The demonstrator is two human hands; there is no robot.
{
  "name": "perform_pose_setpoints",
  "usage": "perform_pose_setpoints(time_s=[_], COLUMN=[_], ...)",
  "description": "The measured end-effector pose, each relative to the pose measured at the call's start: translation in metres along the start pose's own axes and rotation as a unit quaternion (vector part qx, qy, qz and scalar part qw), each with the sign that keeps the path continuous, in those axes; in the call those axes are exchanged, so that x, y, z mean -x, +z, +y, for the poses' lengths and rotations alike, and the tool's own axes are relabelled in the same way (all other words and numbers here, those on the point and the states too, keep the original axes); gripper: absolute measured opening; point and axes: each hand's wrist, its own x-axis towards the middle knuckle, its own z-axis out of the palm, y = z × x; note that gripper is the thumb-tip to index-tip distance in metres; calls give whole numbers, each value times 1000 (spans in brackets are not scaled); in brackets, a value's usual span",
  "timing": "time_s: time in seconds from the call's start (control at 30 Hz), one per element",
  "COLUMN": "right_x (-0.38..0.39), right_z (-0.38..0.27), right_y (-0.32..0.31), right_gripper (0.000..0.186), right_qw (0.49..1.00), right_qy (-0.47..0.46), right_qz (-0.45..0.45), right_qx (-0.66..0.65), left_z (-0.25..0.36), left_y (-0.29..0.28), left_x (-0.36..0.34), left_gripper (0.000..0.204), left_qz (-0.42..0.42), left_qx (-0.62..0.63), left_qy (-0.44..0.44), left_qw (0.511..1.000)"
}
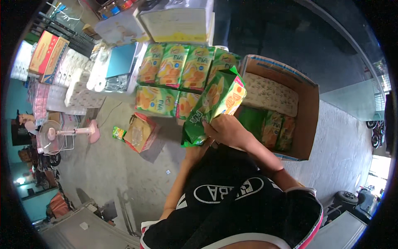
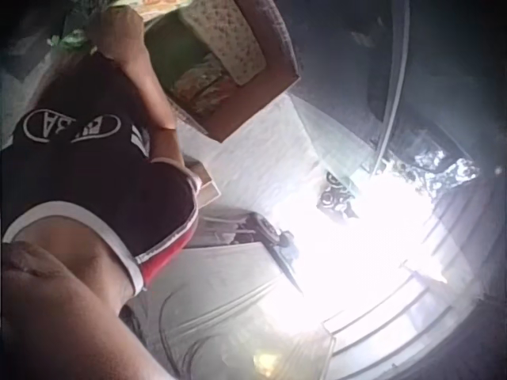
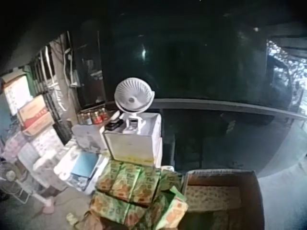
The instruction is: The person repeatedly picks up small rectangular packages from a large cardboard box and stacks them on a nearby surface. The person handles the items one by one, arranging them in neat rows. The task involves continuous pick-and-place motions to transfer the inventory from the box to the display area.
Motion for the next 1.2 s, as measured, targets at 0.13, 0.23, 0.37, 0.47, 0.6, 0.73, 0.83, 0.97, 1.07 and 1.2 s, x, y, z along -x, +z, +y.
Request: perform_pose_setpoints(time_s=[0.13,0.23,0.37,0.47,0.6,0.73,0.83,0.97,1.07,1.2], right_x=[-53,-100,-170,-193,-192,-200,-213,-234,-239,-236], right_z=[-46,-60,-70,-50,-60,-37,-38,-43,-50,-36], right_y=[15,47,84,126,132,147,150,155,161,171], right_gripper=[47,41,29,57,95,110,108,109,109,108], right_qw=[991,979,995,975,968,975,981,985,980,980], right_qy=[-72,-145,-89,-69,126,139,94,118,146,112], right_qz=[15,93,41,132,183,169,167,124,133,164], right_qx=[108,112,-18,165,119,39,19,14,28,20], left_z=[-46,-99,-203,-173,-152,-176,-168,-167,-176,-168], left_y=[-28,-53,-104,-159,-180,-196,-205,-205,-205,-200], left_x=[11,-2,-40,-76,-55,-53,-60,-81,-85,-79], left_gripper=[17,20,30,38,47,67,74,74,57,58], left_qz=[84,149,118,53,134,66,59,40,64,71], left_qx=[70,-91,-96,9,158,456,551,542,587,571], left_qy=[-17,103,57,-100,-157,-343,-324,-263,-266,-236], left_qw=[994,979,987,994,966,819,766,797,762,783])
